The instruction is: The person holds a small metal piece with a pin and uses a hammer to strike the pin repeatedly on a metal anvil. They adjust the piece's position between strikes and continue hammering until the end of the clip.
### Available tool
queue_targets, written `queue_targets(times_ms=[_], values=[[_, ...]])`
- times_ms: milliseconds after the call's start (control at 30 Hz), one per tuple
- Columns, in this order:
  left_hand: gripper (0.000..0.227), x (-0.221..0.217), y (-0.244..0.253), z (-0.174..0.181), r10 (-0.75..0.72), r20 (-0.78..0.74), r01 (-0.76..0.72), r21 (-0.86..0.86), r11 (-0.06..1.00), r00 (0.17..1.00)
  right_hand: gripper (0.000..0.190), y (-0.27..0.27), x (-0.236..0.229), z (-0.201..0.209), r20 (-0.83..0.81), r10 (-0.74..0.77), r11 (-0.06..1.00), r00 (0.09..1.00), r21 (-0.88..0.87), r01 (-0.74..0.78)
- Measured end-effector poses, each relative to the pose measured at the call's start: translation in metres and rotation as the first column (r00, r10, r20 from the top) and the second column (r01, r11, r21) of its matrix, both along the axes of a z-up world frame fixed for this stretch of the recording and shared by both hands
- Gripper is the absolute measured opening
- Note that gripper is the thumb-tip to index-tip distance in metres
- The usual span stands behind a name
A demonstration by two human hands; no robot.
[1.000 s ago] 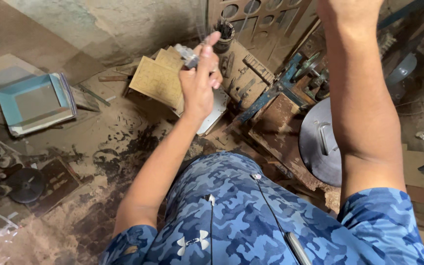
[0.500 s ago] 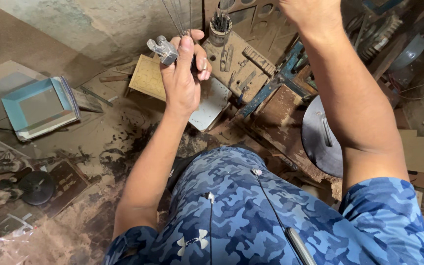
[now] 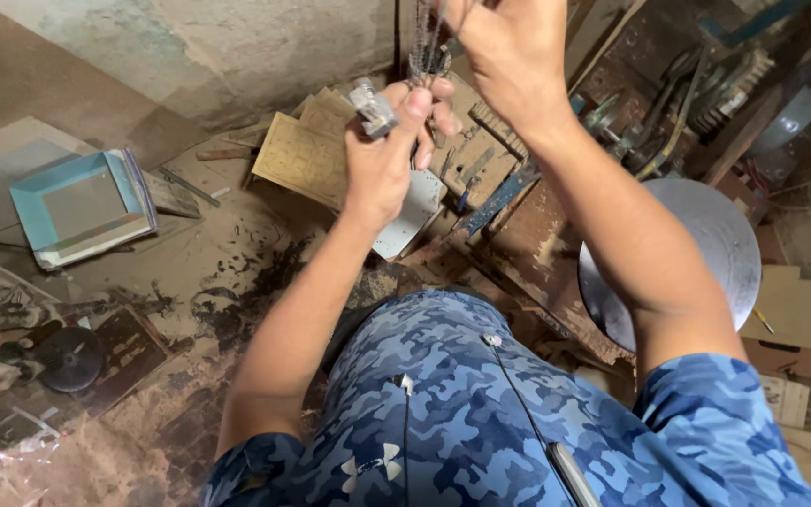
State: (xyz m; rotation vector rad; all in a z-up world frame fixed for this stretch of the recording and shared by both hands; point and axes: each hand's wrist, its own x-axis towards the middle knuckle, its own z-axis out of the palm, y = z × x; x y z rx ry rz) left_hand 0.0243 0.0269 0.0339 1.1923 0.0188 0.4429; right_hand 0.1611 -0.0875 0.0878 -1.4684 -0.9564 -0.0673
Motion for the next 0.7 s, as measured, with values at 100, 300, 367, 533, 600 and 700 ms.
queue_targets(times_ms=[100, 300, 367, 533, 600, 700], values=[[0.031, -0.003, -0.002, -0.013, 0.098, -0.062, -0.093, 0.083, 0.992, 0.993, 0.023, 0.004, -0.025, -0.007, -0.285, 0.054, 0.991, 0.957, 0.132, -0.016], [0.020, -0.011, 0.009, -0.050, 0.362, 0.100, -0.316, 0.729, 0.608, 0.927, 0.020, 0.005, -0.059, -0.049, -0.347, -0.002, 0.998, 0.938, 0.060, 0.024], [0.026, -0.021, 0.012, -0.068, 0.356, 0.030, -0.242, 0.786, 0.568, 0.934, 0.017, 0.001, -0.056, -0.082, -0.421, -0.009, 1.000, 0.907, 0.011, 0.015], [0.037, -0.050, 0.044, -0.131, 0.404, -0.204, -0.069, 0.820, 0.568, 0.892, 0.011, -0.028, 0.007, -0.199, -0.675, -0.115, 0.993, 0.729, -0.061, 0.100], [0.038, -0.075, 0.051, -0.153, 0.442, -0.345, -0.039, 0.751, 0.660, 0.828, 0.013, -0.041, 0.054, -0.250, -0.388, -0.386, 0.922, 0.837, -0.168, 0.348], [0.057, -0.118, 0.056, -0.183, 0.526, -0.331, 0.048, 0.876, 0.480, 0.783, 0.034, -0.046, 0.128, -0.321, -0.100, -0.628, 0.767, 0.771, -0.243, 0.594]])
